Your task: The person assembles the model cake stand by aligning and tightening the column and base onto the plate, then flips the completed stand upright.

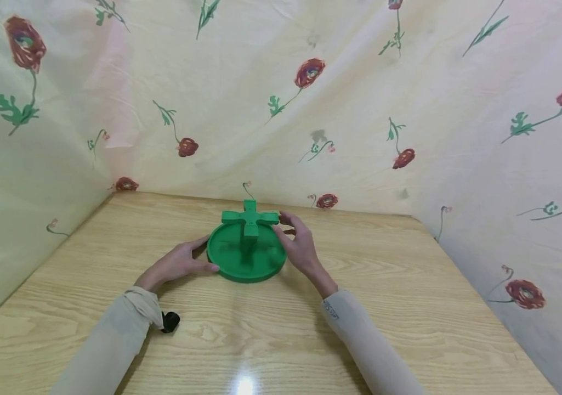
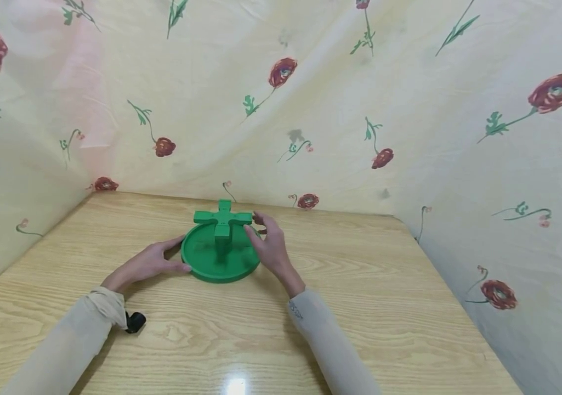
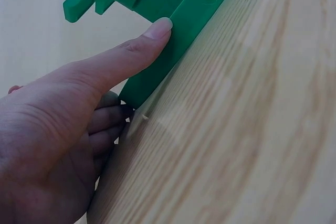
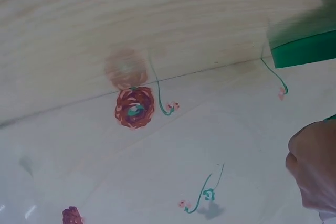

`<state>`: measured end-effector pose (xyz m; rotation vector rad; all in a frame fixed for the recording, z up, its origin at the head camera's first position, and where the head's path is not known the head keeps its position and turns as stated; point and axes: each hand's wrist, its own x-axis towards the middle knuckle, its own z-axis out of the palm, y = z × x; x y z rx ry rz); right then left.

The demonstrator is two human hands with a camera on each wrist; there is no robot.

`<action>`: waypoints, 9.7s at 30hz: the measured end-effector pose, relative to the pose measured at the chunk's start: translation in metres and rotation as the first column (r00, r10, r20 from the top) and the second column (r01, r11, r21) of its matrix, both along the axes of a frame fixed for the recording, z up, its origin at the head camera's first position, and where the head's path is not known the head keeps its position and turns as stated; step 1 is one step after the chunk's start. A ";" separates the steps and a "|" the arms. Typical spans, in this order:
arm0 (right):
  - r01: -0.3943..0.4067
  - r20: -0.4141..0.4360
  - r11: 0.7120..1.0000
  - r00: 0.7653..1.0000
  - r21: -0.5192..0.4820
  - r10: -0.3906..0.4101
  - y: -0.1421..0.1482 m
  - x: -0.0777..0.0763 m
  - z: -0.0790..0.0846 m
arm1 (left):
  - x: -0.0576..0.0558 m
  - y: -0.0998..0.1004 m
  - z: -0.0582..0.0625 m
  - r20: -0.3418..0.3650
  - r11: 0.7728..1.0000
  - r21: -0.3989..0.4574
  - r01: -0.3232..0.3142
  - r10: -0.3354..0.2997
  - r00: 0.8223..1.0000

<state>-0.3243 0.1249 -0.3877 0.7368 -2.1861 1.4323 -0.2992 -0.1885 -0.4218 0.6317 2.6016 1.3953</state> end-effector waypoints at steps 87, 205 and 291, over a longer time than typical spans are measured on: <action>0.111 -0.135 0.993 0.984 -0.037 -0.115 -0.002 0.009 0.002 | 0.000 -0.001 -0.001 0.003 1.000 -0.024 -0.015 0.015 1.000; -0.190 0.381 0.769 0.922 0.610 -0.074 0.045 -0.006 -0.019 | -0.017 0.000 0.007 -0.008 0.983 -0.179 0.030 -0.032 0.999; -0.238 0.852 0.844 0.354 0.480 -0.385 0.065 -0.019 0.113 | -0.030 0.062 0.142 0.596 0.984 -0.168 0.056 0.056 0.801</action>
